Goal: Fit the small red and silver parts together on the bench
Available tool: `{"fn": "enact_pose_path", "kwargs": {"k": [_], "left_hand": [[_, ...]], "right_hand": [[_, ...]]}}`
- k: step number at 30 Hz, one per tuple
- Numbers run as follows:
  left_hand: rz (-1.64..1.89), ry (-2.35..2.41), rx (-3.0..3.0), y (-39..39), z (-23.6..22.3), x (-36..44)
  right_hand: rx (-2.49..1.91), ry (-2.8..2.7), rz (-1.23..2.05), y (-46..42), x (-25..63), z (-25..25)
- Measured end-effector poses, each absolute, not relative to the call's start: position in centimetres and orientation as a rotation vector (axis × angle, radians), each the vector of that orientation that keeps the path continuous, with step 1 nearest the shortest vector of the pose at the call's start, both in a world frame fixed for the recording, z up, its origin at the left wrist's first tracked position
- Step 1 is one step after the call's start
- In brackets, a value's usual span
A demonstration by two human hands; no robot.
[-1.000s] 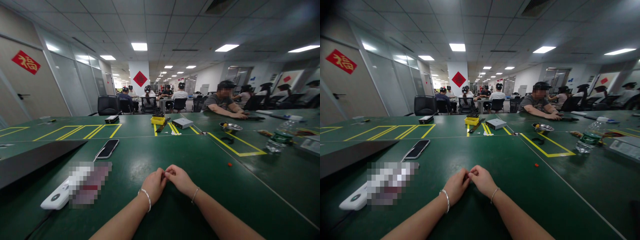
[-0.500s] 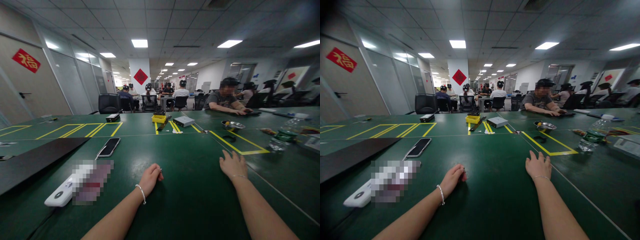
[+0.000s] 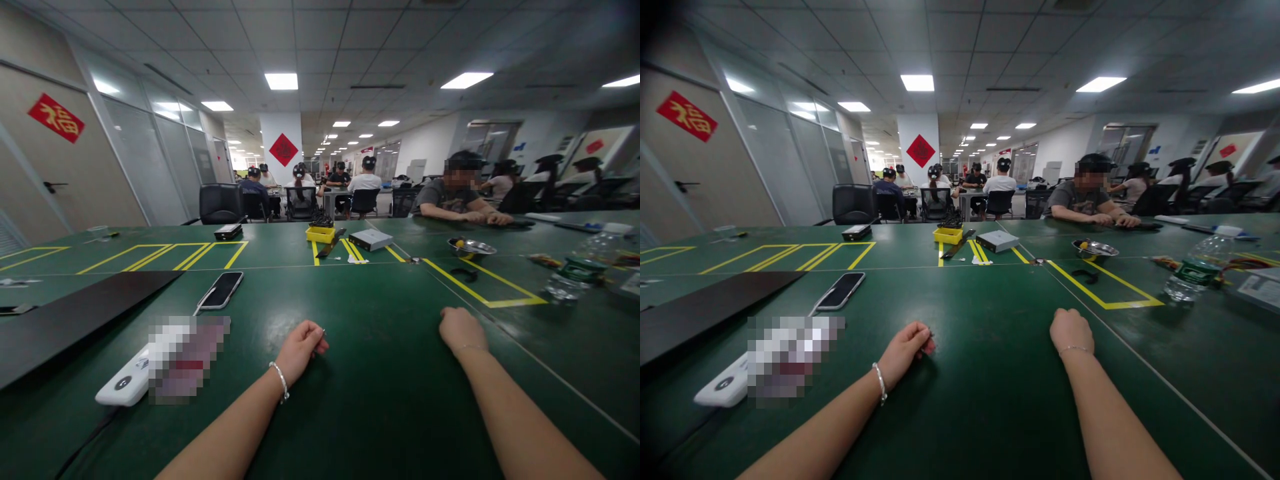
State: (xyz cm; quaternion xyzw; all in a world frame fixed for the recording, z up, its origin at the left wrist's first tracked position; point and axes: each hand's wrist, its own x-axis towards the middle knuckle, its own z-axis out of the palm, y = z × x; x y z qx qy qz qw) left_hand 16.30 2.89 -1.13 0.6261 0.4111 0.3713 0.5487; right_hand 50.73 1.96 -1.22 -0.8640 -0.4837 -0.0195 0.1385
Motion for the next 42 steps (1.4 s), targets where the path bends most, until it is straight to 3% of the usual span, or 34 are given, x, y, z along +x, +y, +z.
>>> {"fn": "enact_pose_path", "kwargs": {"k": [4, 10, 13, 24, 42], "left_hand": [[0.888, 0.949, 1.487, 3.0, -1.3, 16.4], [0.923, 0.907, 1.51, 3.1, -1.6, 16.5], [0.91, 0.903, 1.513, 3.0, -1.5, 16.6], [0.861, 0.924, 1.539, 3.2, -1.7, 16.8], [0.945, 0.932, 1.636, 3.6, -2.5, 17.1]], "right_hand": [[-2.218, -1.494, 0.165, 2.6, 45.8, 0.2], [-1.425, -1.221, 1.24, 1.8, 36.2, 0.7], [-1.124, -1.027, 1.486, 1.3, 33.6, 0.1], [-1.021, -0.946, 1.685, 1.1, 34.0, -1.1], [-0.904, -0.981, 1.681, 0.9, 34.0, -1.5]]}}
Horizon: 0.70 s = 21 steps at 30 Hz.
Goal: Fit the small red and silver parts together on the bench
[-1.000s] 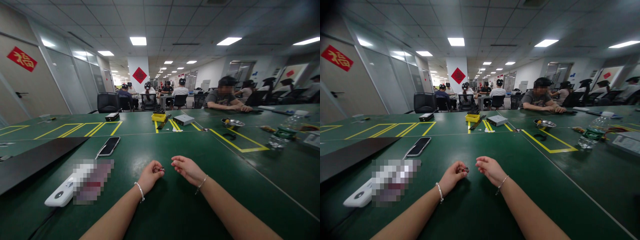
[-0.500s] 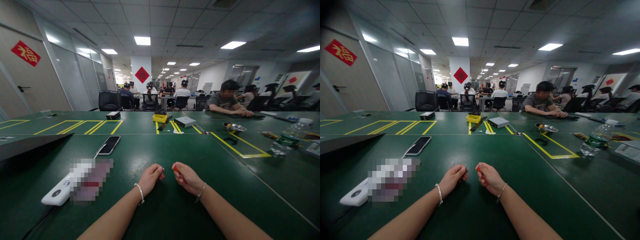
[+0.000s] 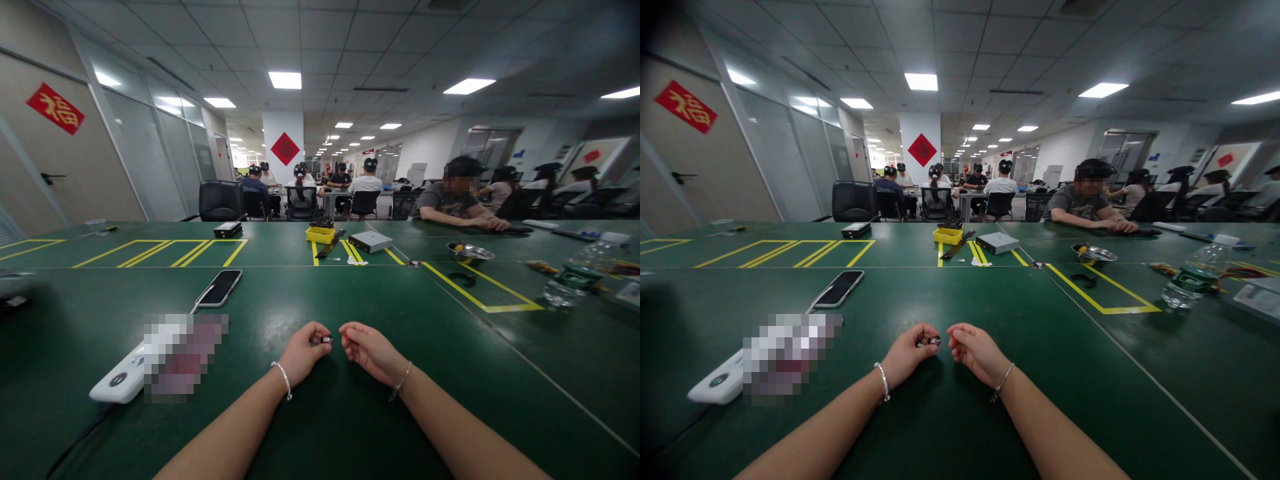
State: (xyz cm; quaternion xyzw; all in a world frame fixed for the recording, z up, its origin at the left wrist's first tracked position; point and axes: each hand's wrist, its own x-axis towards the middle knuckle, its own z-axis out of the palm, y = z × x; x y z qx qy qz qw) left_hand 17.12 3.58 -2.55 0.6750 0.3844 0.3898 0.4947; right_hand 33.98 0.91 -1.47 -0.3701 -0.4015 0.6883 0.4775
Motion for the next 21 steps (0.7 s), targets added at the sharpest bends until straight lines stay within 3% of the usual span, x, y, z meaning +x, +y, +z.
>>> {"fn": "enact_pose_path", "kwargs": {"k": [7, 15, 21], "left_hand": [[0.934, 0.961, 1.608, 3.2, -2.2, 16.8], [1.053, 1.0, 1.566, 1.6, -2.5, 16.7], [1.039, 1.078, 1.571, 1.0, -1.4, 16.5]], "right_hand": [[-0.979, -1.071, 1.659, 1.0, 33.5, -1.4], [-1.133, -0.814, 1.588, 2.1, 32.0, -1.0], [-1.028, -0.815, 1.524, 1.5, 31.3, -1.4]]}}
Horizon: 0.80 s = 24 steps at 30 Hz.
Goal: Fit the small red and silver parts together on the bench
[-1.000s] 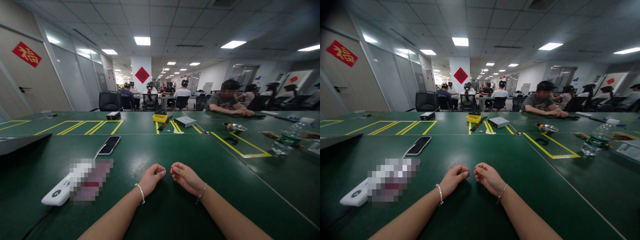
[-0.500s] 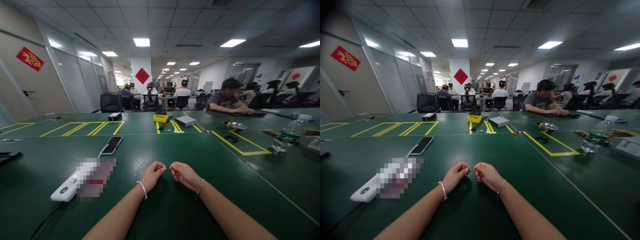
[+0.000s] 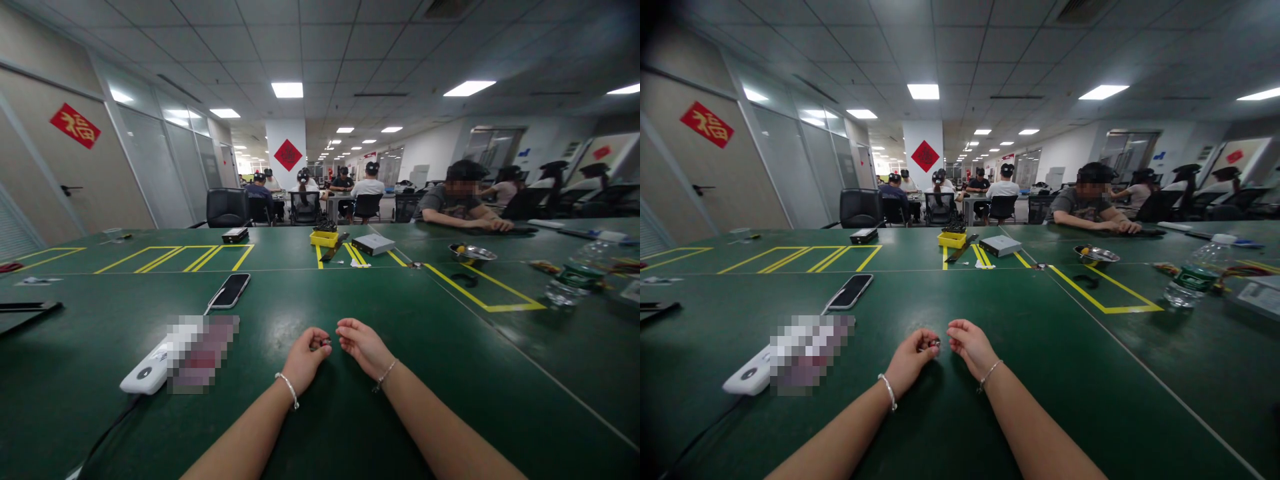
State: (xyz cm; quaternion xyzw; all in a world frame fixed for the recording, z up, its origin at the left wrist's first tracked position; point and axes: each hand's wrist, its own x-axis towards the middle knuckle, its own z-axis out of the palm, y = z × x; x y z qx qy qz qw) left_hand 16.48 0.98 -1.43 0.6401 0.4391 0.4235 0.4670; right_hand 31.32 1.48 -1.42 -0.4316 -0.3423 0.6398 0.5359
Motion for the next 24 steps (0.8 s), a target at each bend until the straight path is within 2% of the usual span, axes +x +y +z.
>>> {"fn": "enact_pose_path", "kwargs": {"k": [10, 24], "left_hand": [[1.009, 1.02, 1.599, 1.23, -1.33, 16.08], [1.001, 1.052, 1.566, 1.0, -1.1, 16.26]], "right_hand": [[-0.965, -1.071, 1.628, 0.5, 31.79, -1.38], [-0.944, -1.014, 1.641, 0.73, 31.62, -1.45]]}}
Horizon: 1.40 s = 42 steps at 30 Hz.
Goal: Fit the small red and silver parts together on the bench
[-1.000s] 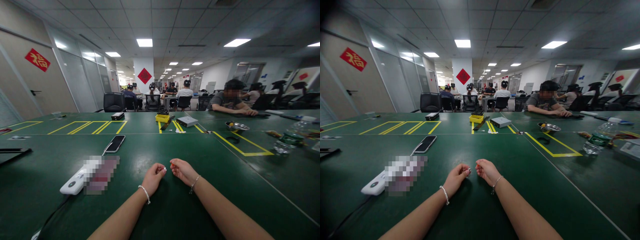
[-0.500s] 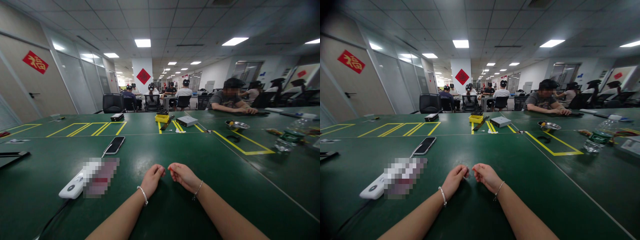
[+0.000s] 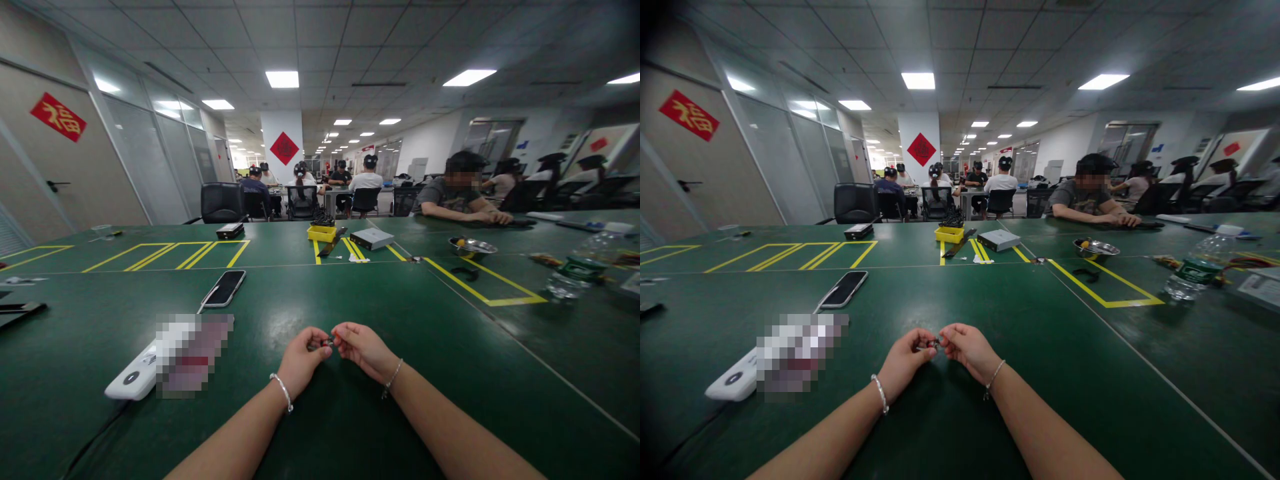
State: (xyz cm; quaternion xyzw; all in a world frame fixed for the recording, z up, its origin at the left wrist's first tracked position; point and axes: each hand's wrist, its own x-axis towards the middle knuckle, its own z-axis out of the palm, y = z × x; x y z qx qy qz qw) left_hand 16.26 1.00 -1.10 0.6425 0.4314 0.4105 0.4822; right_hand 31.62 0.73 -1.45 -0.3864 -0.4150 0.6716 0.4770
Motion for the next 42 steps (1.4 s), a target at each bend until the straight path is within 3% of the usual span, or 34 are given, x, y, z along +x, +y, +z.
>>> {"fn": "enact_pose_path", "kwargs": {"k": [14, 23, 42], "left_hand": [[1.167, 1.245, 1.896, 0.6, -1.5, 16.4], [1.279, 1.312, 1.963, 0.4, -1.3, 16.5], [1.232, 1.452, 1.963, 0.3, -1.5, 16.2]], "right_hand": [[-1.047, -0.956, 1.457, 0.4, 30.1, -1.8], [-1.025, -0.797, 1.505, -0.6, 28.6, -1.8], [-1.111, -0.919, 1.376, -1.0, 27.7, -1.8]]}}
